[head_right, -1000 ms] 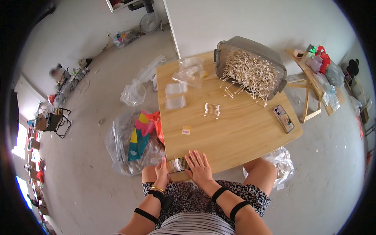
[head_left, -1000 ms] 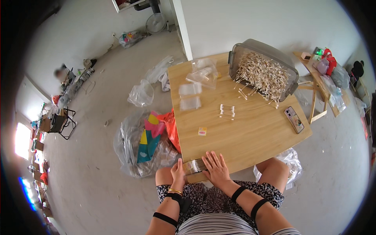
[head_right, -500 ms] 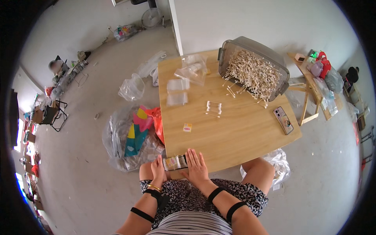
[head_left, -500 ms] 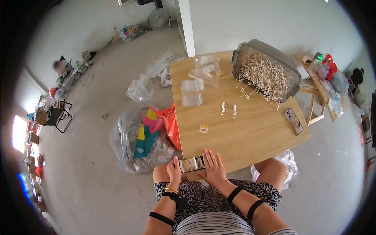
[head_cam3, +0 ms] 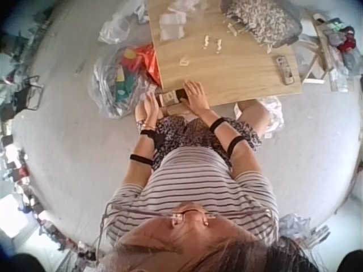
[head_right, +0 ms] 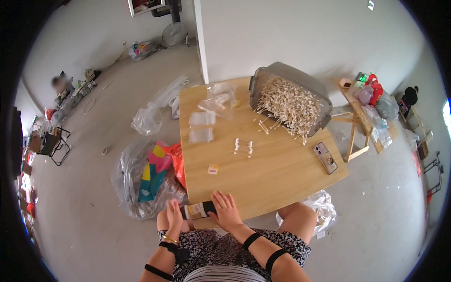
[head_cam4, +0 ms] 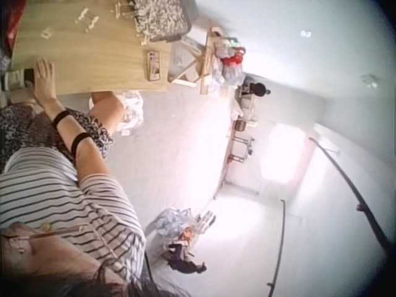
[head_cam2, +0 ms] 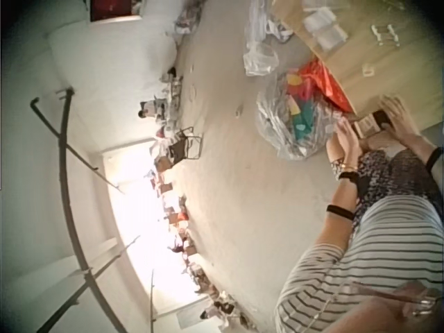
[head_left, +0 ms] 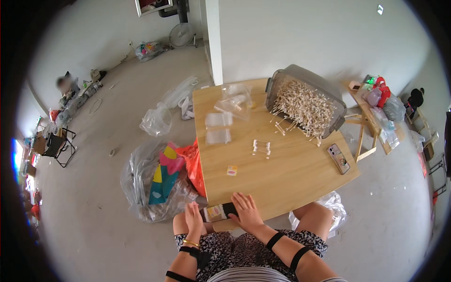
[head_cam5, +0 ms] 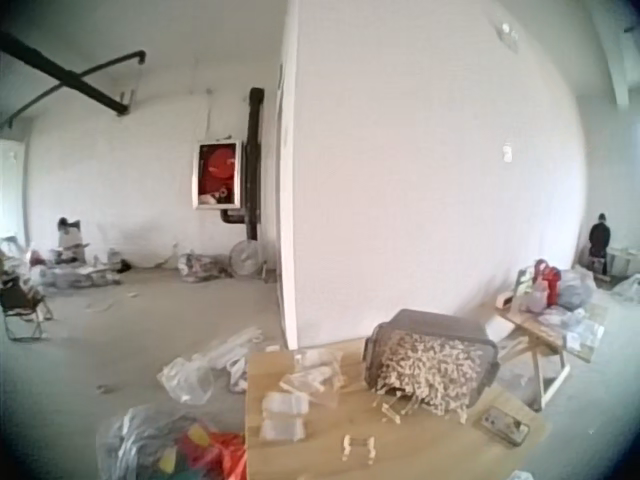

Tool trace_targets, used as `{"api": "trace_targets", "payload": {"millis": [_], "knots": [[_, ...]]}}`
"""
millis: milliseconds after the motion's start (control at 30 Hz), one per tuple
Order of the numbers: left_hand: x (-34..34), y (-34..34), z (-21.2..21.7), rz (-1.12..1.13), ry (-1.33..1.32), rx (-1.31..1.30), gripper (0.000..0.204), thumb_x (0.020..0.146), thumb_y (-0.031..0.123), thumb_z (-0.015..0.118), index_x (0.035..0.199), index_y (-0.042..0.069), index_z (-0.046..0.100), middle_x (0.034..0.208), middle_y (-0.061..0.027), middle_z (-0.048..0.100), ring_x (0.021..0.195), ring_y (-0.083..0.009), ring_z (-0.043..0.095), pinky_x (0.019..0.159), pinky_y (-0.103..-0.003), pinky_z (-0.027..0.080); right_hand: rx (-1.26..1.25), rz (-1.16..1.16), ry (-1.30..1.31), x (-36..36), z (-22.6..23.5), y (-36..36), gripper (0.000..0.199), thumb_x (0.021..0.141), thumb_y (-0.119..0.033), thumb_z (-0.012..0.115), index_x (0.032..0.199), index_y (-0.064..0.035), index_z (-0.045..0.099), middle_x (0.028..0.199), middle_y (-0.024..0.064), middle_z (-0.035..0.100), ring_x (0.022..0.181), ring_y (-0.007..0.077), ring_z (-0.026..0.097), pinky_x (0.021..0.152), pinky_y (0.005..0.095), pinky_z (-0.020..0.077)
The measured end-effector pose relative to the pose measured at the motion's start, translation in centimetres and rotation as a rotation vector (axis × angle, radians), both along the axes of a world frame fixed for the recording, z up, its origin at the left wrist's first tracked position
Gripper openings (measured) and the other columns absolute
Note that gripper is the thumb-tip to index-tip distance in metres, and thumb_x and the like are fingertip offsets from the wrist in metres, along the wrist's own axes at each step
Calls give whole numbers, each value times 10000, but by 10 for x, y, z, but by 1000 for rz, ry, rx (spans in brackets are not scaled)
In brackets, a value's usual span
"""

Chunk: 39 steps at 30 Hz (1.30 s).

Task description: Sorting and counting cotton swabs into small plastic bags.

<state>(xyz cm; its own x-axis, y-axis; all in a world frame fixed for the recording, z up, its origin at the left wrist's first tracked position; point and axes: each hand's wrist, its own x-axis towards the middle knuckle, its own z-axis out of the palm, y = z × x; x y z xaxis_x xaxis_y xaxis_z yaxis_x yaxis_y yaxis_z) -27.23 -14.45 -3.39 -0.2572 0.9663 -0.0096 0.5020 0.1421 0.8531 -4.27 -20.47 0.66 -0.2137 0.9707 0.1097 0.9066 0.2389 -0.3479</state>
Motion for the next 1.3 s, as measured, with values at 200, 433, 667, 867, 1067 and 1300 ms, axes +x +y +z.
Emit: {"api": "trace_targets", "payload": {"millis": [200, 433, 667, 867, 1067, 1300], "knots": [[69, 0, 59, -451, 249, 343, 299, 920, 267, 635, 1121, 58, 560, 1154, -149, 580, 1096, -357, 527, 939, -475, 393, 87, -417, 247, 78, 10, 43, 529, 840, -231, 705, 1314, -65, 542, 1349, 156, 507, 1293, 362, 446, 1111, 498, 347], [156, -8, 49, -809, 367, 360, 411, 904, 282, 639, 1230, 59, 527, 1344, -170, 476, 1335, -374, 399, 1143, -522, 298, 118, -747, 477, 142, -5, 119, 377, 861, -178, 698, 1218, -109, 601, 1281, 149, 543, 1187, 367, 499, 1007, 476, 423], [158, -10, 44, -824, 458, 342, 373, 923, 281, 596, 1233, 81, 538, 1349, -137, 497, 1359, -331, 414, 1189, -535, 257, 226, -742, 393, 156, -13, 172, 328, 903, -191, 670, 1228, -177, 626, 1304, 104, 558, 1183, 357, 516, 986, 478, 430], [162, -10, 46, -810, 414, 314, 358, 905, 256, 610, 1215, 89, 546, 1329, -138, 511, 1339, -346, 436, 1175, -556, 270, 259, -914, 325, 151, -11, 205, 202, 904, -221, 685, 1107, -217, 678, 1234, 64, 576, 1158, 309, 516, 954, 465, 421], [160, -10, 47, -807, 405, 319, 359, 883, 241, 629, 1205, 101, 549, 1310, -129, 522, 1327, -341, 449, 1167, -557, 275, 267, -964, 227, 140, -7, 209, 66, 888, -220, 700, 944, -201, 672, 1100, 45, 575, 1091, 292, 516, 927, 446, 401], [162, -10, 44, -797, 415, 347, 353, 876, 230, 621, 1196, 98, 554, 1311, -127, 524, 1326, -333, 451, 1161, -545, 291, 301, -791, 186, 142, -15, 185, 52, 880, -159, 673, 881, -190, 630, 1047, 69, 565, 1053, 307, 513, 896, 460, 385]]}}
